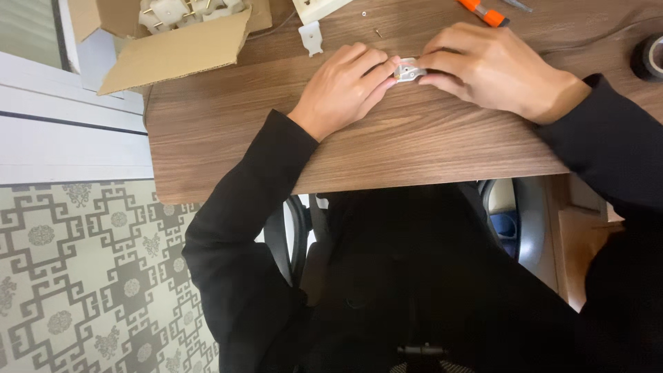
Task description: The person assembles a white electrical plug by fitting internal metal components into the plastic casing and using a screwdriver to secure the housing.
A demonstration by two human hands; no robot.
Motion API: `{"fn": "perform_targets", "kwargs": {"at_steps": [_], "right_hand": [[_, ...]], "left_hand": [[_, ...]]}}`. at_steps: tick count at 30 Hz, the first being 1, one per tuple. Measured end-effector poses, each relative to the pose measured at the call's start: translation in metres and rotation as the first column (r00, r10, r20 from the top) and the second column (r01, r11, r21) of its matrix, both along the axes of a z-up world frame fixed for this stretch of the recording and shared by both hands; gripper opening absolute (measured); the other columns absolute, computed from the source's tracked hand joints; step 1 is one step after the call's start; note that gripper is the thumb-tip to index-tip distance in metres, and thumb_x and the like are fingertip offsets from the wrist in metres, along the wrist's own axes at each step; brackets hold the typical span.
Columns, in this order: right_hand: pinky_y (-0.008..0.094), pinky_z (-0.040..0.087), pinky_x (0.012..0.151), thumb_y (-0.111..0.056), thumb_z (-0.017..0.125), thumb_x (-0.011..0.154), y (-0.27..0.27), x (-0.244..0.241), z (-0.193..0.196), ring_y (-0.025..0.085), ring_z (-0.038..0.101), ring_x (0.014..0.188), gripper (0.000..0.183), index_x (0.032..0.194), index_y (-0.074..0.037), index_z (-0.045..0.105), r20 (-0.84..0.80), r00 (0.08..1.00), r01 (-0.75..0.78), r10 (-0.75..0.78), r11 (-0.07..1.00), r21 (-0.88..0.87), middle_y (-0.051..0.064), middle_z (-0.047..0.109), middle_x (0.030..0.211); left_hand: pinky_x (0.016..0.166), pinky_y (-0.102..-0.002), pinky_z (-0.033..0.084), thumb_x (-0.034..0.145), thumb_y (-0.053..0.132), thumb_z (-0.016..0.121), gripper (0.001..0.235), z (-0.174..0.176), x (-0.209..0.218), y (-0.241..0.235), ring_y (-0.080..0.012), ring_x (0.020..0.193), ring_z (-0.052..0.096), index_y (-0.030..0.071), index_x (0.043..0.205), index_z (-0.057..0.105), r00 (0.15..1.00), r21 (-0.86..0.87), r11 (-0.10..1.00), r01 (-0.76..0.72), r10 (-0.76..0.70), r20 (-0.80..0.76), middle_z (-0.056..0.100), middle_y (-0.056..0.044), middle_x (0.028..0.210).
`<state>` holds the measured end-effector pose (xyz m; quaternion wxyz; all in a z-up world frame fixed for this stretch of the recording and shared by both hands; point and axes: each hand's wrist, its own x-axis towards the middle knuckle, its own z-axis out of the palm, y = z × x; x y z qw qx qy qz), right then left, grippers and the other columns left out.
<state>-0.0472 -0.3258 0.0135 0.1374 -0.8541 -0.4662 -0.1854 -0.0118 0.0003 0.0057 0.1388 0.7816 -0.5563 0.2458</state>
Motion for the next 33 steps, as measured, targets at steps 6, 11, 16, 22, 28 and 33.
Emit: {"fn": "perform_targets", "kwargs": {"at_steps": [6, 11, 16, 22, 28, 33], "right_hand": [[0.049, 0.062, 0.101, -0.009, 0.078, 0.129, -0.020, 0.000, -0.004, 0.037, 0.074, 0.108, 0.020, 0.148, -0.008, 0.083, -0.095, 0.995, -0.025, 0.028, 0.999, 0.037, 0.014, 0.078, 0.132], [0.047, 0.063, 0.094, 0.014, 0.077, 0.112, -0.018, 0.000, 0.001, 0.032, 0.072, 0.102, 0.047, 0.152, -0.010, 0.082, -0.025, 0.999, -0.037, 0.035, 0.998, -0.057, 0.009, 0.078, 0.135], [0.045, 0.065, 0.090, 0.008, 0.080, 0.111, -0.011, -0.003, 0.005, 0.031, 0.072, 0.101, 0.043, 0.149, -0.011, 0.082, -0.015, 1.000, 0.001, -0.003, 0.993, -0.120, 0.007, 0.078, 0.133], [0.043, 0.063, 0.075, 0.015, 0.078, 0.097, -0.007, -0.004, 0.008, 0.030, 0.068, 0.095, 0.078, 0.170, -0.013, 0.077, -0.081, 0.995, 0.036, -0.051, 0.984, -0.177, 0.004, 0.075, 0.128], [0.041, 0.067, 0.081, -0.008, 0.078, 0.121, 0.004, -0.006, 0.015, 0.023, 0.070, 0.089, 0.031, 0.151, -0.015, 0.083, 0.058, 0.997, 0.052, -0.042, 0.979, -0.195, 0.003, 0.072, 0.114], [0.044, 0.062, 0.092, -0.023, 0.081, 0.131, 0.011, 0.001, 0.010, 0.031, 0.074, 0.106, 0.016, 0.139, -0.012, 0.088, 0.058, 0.998, -0.013, 0.015, 0.999, -0.033, 0.009, 0.077, 0.127]], "left_hand": [[0.085, -0.040, 0.060, 0.124, 0.020, 0.079, 0.023, 0.003, 0.000, 0.000, -0.0281, 0.098, 0.068, 0.000, 0.136, 0.080, 1.000, 0.028, 1.000, 0.008, -0.008, -0.002, 0.074, -0.009, 0.120], [0.085, -0.039, 0.063, 0.122, 0.020, 0.081, 0.020, 0.006, -0.001, -0.002, -0.0254, 0.099, 0.070, 0.002, 0.131, 0.082, 1.000, 0.008, 1.000, 0.004, -0.004, -0.022, 0.077, -0.009, 0.117], [0.084, -0.040, 0.063, 0.121, 0.018, 0.080, 0.018, 0.009, -0.002, -0.004, -0.0264, 0.098, 0.070, 0.001, 0.129, 0.084, 0.997, -0.026, 1.000, 0.006, -0.007, -0.075, 0.076, -0.010, 0.116], [0.083, -0.042, 0.062, 0.120, 0.012, 0.081, 0.014, 0.006, -0.002, -0.004, -0.0286, 0.097, 0.068, 0.000, 0.128, 0.083, 0.991, -0.074, 0.997, 0.014, -0.023, -0.129, 0.075, -0.012, 0.113], [0.081, -0.042, 0.060, 0.119, 0.012, 0.083, 0.013, 0.008, -0.003, -0.007, -0.0287, 0.097, 0.067, 0.002, 0.126, 0.081, 0.992, -0.079, 0.997, 0.004, -0.014, -0.128, 0.074, -0.011, 0.113], [0.082, -0.044, 0.060, 0.115, 0.010, 0.087, 0.013, 0.005, -0.001, -0.007, -0.0295, 0.097, 0.066, 0.001, 0.124, 0.082, 0.980, -0.140, 0.990, 0.026, -0.053, -0.191, 0.071, -0.011, 0.113]]}}
